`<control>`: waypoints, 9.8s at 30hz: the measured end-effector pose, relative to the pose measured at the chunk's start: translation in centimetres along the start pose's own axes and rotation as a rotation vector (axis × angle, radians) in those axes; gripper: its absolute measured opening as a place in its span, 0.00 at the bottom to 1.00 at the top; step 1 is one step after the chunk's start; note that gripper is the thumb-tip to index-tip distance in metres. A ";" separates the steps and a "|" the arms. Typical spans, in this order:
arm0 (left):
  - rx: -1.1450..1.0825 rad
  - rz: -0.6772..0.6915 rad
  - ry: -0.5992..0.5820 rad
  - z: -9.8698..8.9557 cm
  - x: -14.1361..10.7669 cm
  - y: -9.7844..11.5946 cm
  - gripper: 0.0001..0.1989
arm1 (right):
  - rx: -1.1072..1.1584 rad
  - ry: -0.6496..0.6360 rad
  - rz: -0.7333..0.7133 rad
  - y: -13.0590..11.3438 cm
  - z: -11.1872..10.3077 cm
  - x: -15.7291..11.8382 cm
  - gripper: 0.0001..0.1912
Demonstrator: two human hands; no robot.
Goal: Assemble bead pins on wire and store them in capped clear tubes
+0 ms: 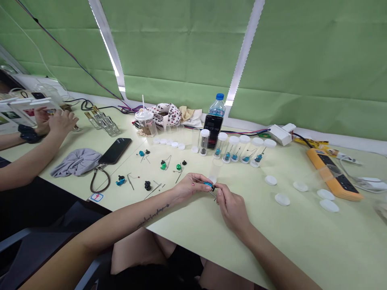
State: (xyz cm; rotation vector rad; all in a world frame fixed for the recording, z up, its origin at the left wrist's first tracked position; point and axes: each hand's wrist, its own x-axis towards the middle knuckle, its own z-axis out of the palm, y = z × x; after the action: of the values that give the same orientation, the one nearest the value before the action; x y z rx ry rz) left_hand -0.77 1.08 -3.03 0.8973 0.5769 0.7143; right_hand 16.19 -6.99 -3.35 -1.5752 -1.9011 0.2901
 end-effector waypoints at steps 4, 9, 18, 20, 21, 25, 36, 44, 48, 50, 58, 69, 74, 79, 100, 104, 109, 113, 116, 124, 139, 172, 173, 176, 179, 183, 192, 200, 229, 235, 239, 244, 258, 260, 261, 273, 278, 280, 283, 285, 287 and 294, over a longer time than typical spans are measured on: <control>0.000 0.002 -0.010 -0.1 0.1 -0.1 0.19 | -0.019 0.002 -0.005 0.0 0.1 0.0 0.16; -0.006 0.005 -0.014 -0.1 0.0 -0.1 0.20 | -0.029 -0.018 0.005 0.2 0.2 0.0 0.16; -0.022 -0.003 -0.028 0.0 -0.1 0.2 0.19 | 0.034 0.006 0.045 -0.5 -0.2 -0.1 0.16; -0.025 -0.002 -0.028 0.0 -0.1 0.1 0.19 | 0.038 -0.001 0.040 -0.3 0.0 -0.2 0.16; -0.026 -0.002 -0.026 0.0 -0.1 0.1 0.19 | 0.037 -0.003 0.040 -0.2 0.0 -0.2 0.16; -0.019 -0.009 -0.027 0.0 -0.1 0.1 0.19 | 0.025 -0.003 0.032 0.0 0.1 -0.1 0.16; -0.020 -0.009 -0.014 0.2 -0.2 0.2 0.19 | 0.006 -0.007 0.006 0.3 0.3 -0.1 0.17; -0.023 -0.017 -0.014 0.1 -0.2 0.3 0.20 | -0.020 -0.010 0.023 0.0 0.1 0.0 0.16; -0.026 -0.018 -0.019 0.2 -0.3 0.4 0.20 | 0.006 0.001 0.055 -0.3 0.0 0.0 0.16; -0.024 -0.017 -0.021 0.2 -0.3 0.5 0.20 | 0.022 0.003 0.047 -0.4 0.0 0.0 0.16; -0.015 -0.010 -0.011 0.2 -0.2 0.2 0.21 | 0.025 -0.006 0.036 -0.4 0.0 0.0 0.15; -0.003 -0.005 -0.009 0.0 -0.1 0.0 0.20 | 0.011 -0.021 0.027 0.0 0.1 0.0 0.15; -0.011 -0.008 -0.013 0.1 -0.1 0.1 0.18 | 0.002 -0.026 0.026 -0.2 0.0 0.0 0.14; -0.016 -0.010 -0.013 0.2 -0.2 0.3 0.19 | 0.001 -0.032 0.042 -0.2 0.0 0.0 0.15; -0.009 -0.008 -0.009 0.2 -0.2 0.2 0.19 | 0.015 -0.013 0.026 -0.1 0.0 0.0 0.16; -0.010 -0.005 -0.004 0.1 -0.2 0.1 0.19 | -0.001 -0.010 0.016 -0.1 0.0 0.1 0.16; -0.004 -0.007 -0.017 0.2 -0.2 0.3 0.19 | -0.006 -0.022 0.019 0.0 0.1 0.0 0.15; 0.000 -0.001 -0.016 0.2 -0.2 0.3 0.18 | -0.009 -0.028 0.010 0.1 0.1 0.0 0.15; -0.004 0.002 -0.017 0.1 -0.2 0.1 0.19 | -0.010 -0.026 0.011 0.1 0.1 0.0 0.15; 0.001 -0.005 -0.012 0.1 -0.2 0.2 0.20 | -0.010 -0.031 0.003 0.0 0.1 0.0 0.16; -0.024 -0.005 -0.025 0.0 -0.1 0.0 0.18 | 0.045 0.020 0.058 -0.4 -0.1 -0.2 0.15; -0.017 0.004 -0.023 0.1 -0.3 0.2 0.20 | 0.024 -0.011 0.062 -0.4 0.0 0.0 0.16; -0.017 0.002 -0.022 0.1 -0.3 0.2 0.20 | 0.035 -0.008 0.066 -0.4 0.0 0.0 0.16; -0.008 -0.001 -0.026 0.1 -0.3 0.2 0.20 | 0.050 -0.011 0.061 -0.3 0.0 -0.1 0.15; 0.003 0.000 -0.022 0.1 -0.3 0.1 0.19 | 0.052 -0.014 0.062 -0.2 0.1 -0.1 0.14; 0.002 0.003 -0.018 0.0 -0.1 -0.1 0.20 | 0.052 -0.017 0.055 -0.1 0.1 -0.1 0.15; 0.001 -0.001 -0.025 0.0 -0.1 0.1 0.19 | 0.034 -0.019 0.028 -0.1 0.1 0.0 0.14; 0.003 0.002 -0.024 0.1 -0.2 0.1 0.19 | 0.021 -0.025 0.014 -0.1 0.0 0.0 0.14; -0.012 -0.001 -0.019 0.0 -0.2 0.0 0.20 | 0.031 -0.014 0.046 -0.2 0.0 -0.1 0.15; -0.011 0.003 -0.020 0.0 -0.1 -0.1 0.20 | 0.019 -0.015 0.029 -0.2 0.0 0.0 0.15; -0.010 0.006 -0.020 -0.1 -0.1 -0.2 0.19 | 0.017 -0.026 0.033 -0.1 0.1 0.0 0.15; -0.009 0.007 -0.025 0.0 -0.2 -0.1 0.19 | 0.017 -0.027 0.026 0.0 0.1 -0.1 0.16; 0.003 0.000 -0.007 0.3 -0.4 0.2 0.21 | 0.015 -0.040 0.044 0.0 0.2 -0.1 0.15; 0.002 -0.001 -0.002 0.3 -0.4 0.2 0.22 | 0.015 -0.024 0.056 -0.2 0.1 0.0 0.15; 0.003 -0.003 -0.003 0.3 -0.5 0.2 0.22 | 0.018 -0.014 0.062 -0.4 0.0 0.0 0.16; 0.008 0.003 -0.019 0.2 -0.3 0.0 0.20 | 0.031 -0.019 0.050 -0.1 0.2 -0.1 0.15; 0.012 -0.004 0.000 0.4 -0.5 0.2 0.20 | 0.031 -0.029 0.047 0.0 0.3 -0.1 0.14; 0.012 -0.007 0.000 0.4 -0.5 0.2 0.20 | 0.023 -0.029 0.040 0.0 0.2 -0.1 0.14; 0.017 -0.006 0.000 0.4 -0.5 0.3 0.20 | 0.010 -0.030 0.029 0.0 0.2 -0.2 0.14; 0.011 -0.004 0.000 0.4 -0.5 0.3 0.21 | 0.006 -0.029 0.021 -0.1 0.2 -0.1 0.15; 0.003 -0.004 -0.001 0.4 -0.5 0.3 0.21 | 0.002 -0.023 0.011 0.0 0.2 -0.1 0.15; 0.010 -0.001 -0.005 0.3 -0.5 0.3 0.20 | -0.018 -0.023 -0.002 0.0 0.1 -0.1 0.15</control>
State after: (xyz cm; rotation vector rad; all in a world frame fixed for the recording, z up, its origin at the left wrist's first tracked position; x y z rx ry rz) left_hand -0.96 0.61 -2.56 0.9083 0.5770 0.7090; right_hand 16.12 -7.04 -3.48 -1.5881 -1.9274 0.2924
